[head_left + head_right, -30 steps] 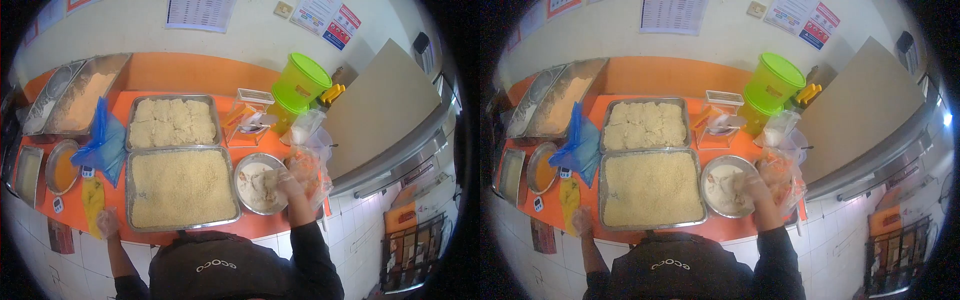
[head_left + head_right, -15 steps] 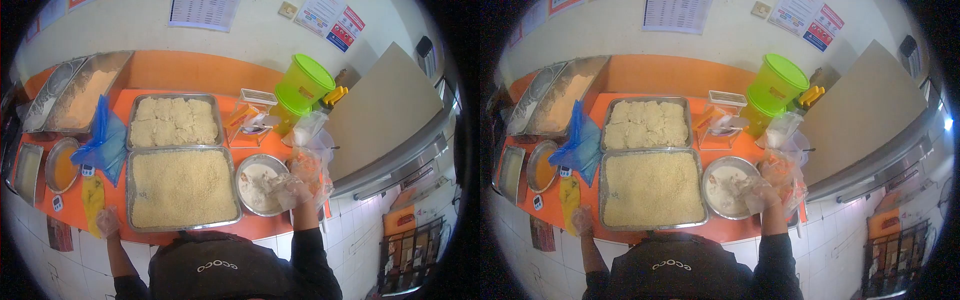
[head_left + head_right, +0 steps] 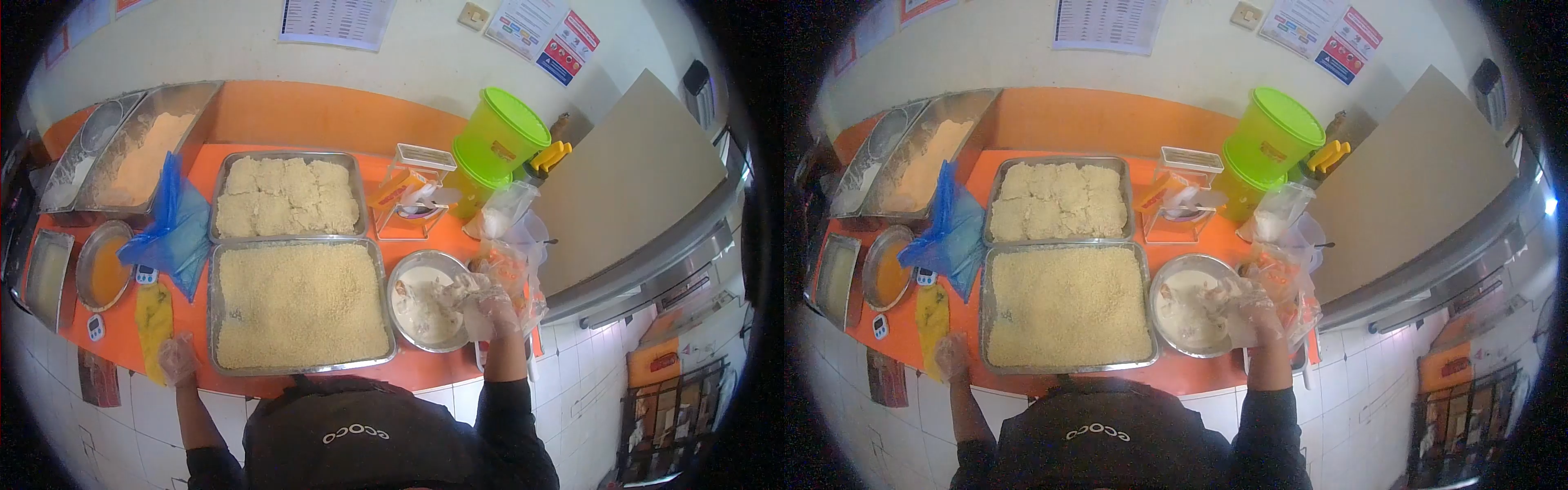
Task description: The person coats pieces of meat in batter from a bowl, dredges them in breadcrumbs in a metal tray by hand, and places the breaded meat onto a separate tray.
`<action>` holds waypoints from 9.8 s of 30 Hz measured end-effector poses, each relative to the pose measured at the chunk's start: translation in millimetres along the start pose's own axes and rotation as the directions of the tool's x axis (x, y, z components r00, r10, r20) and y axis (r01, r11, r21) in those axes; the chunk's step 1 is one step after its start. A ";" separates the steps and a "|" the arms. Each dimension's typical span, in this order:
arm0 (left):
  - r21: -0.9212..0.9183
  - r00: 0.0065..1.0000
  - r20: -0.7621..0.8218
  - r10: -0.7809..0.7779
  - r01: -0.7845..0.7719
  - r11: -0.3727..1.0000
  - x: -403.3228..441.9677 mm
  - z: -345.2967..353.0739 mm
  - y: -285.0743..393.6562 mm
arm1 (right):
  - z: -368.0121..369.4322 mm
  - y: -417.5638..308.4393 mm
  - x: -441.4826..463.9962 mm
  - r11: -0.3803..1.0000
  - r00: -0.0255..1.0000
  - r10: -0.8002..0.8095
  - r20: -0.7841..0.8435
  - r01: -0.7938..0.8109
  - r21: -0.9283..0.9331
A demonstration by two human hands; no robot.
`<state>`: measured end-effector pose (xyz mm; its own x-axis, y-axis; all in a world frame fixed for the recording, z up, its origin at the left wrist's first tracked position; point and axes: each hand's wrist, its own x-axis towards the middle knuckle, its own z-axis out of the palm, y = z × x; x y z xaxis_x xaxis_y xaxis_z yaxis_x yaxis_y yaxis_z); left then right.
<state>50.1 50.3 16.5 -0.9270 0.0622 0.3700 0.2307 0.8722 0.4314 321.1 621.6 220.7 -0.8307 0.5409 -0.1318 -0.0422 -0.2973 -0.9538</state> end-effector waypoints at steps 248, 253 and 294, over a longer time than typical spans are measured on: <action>0.050 0.833 0.416 0.364 -0.421 0.906 17.8 -42.3 193.6 | 26.4 47.7 9.5 0.853 0.972 -0.007 -0.234 0.128 0.506; -0.047 0.825 0.555 0.108 -0.098 0.994 4.4 -20.8 172.7 | 54.4 35.0 6.4 0.846 0.955 0.129 -0.268 0.035 0.532; 0.039 0.825 0.285 0.488 -0.518 0.854 45.8 91.5 235.1 | 59.5 15.4 0.6 0.738 0.990 0.056 -0.127 0.044 0.674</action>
<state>34.8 302.6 59.5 -0.7366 0.6149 0.2816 0.6661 0.7316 0.1451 287.0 570.5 222.0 -0.7546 0.6188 -0.2185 -0.4419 -0.7253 -0.5278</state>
